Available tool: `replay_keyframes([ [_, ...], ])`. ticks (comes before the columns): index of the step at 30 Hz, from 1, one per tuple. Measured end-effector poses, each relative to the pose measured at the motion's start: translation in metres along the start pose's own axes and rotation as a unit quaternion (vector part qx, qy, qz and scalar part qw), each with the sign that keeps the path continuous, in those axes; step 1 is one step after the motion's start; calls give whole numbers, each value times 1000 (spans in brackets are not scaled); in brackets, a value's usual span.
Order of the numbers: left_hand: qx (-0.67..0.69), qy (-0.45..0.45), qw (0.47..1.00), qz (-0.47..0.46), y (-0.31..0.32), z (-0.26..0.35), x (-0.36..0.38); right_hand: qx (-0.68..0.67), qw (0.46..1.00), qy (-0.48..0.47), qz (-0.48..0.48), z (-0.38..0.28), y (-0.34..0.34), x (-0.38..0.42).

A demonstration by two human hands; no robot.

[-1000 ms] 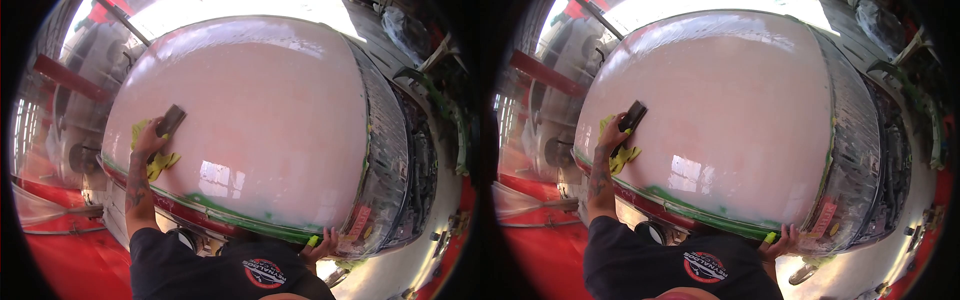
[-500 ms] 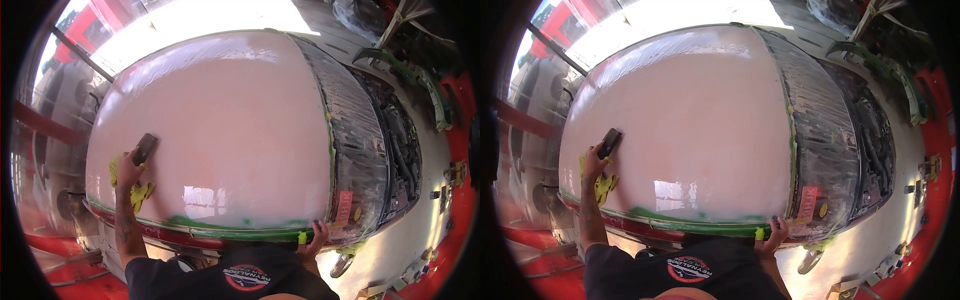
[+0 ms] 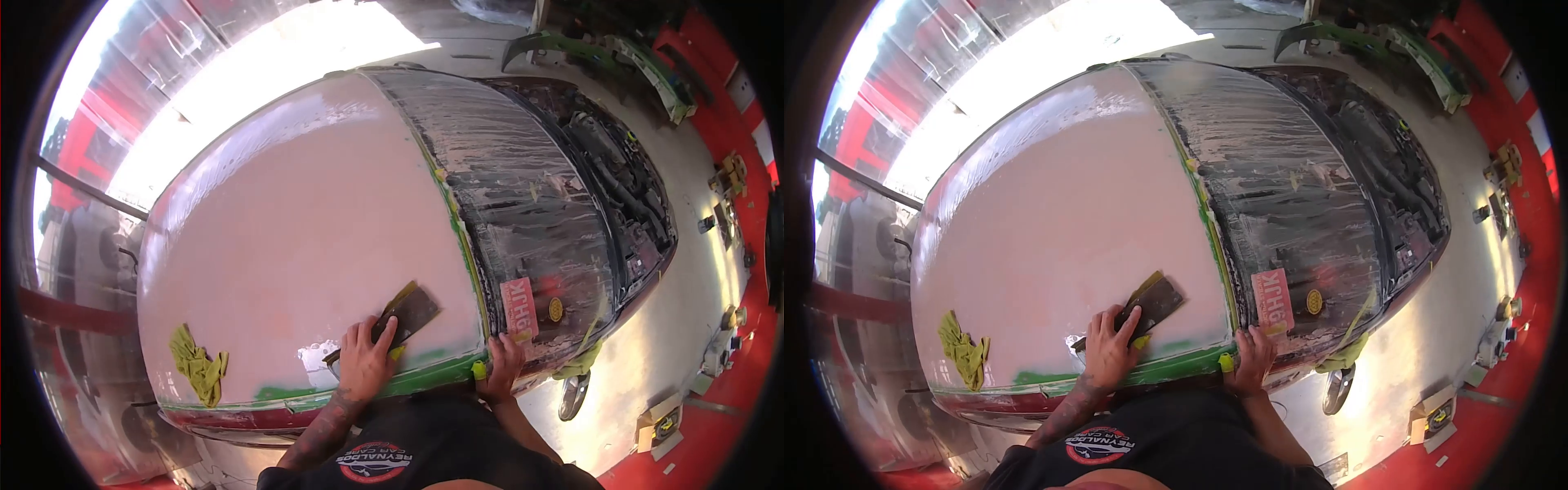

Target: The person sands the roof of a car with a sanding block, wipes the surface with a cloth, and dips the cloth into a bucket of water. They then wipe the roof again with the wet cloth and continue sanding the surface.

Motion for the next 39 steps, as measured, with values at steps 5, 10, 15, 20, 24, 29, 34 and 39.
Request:
replay_keyframes([
  [5,-17,-16,1000,-5,3,3,-5,-84,996,-30,10,-24,0,-46],
  [10,-37,-68,997,-22,-25,4,4,-109,919,-275,-260,-95,39,-173],
  [15,-48,-81,996,-5,-24,-27,55,-117,833,-389,-376,-85,87,-188],
  [20,17,-84,996,19,0,-11,69,-83,846,-376,-369,-65,63,-173],
  [24,-2,-52,999,-3,-1,5,67,-75,847,-373,-370,-54,30,-167],
  [29,-25,-126,992,0,-8,-45,24,-71,808,-425,-402,-82,100,-251],
  [34,-152,-220,961,68,-2,-201,-65,-61,791,-421,-440,-146,270,-386],
  [39,-180,-245,949,86,-5,-332,-112,-79,810,-355,-461,-214,384,-450],
])
Point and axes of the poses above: each hand's wrist, its own x-axis away from the middle knuckle, its own y-axis out of the palm, z = x × y, the point moved 1 cm from there along -x, towards the middle knuckle, and after that the axes turned 13 degrees about -x, right-handed, at the moved point
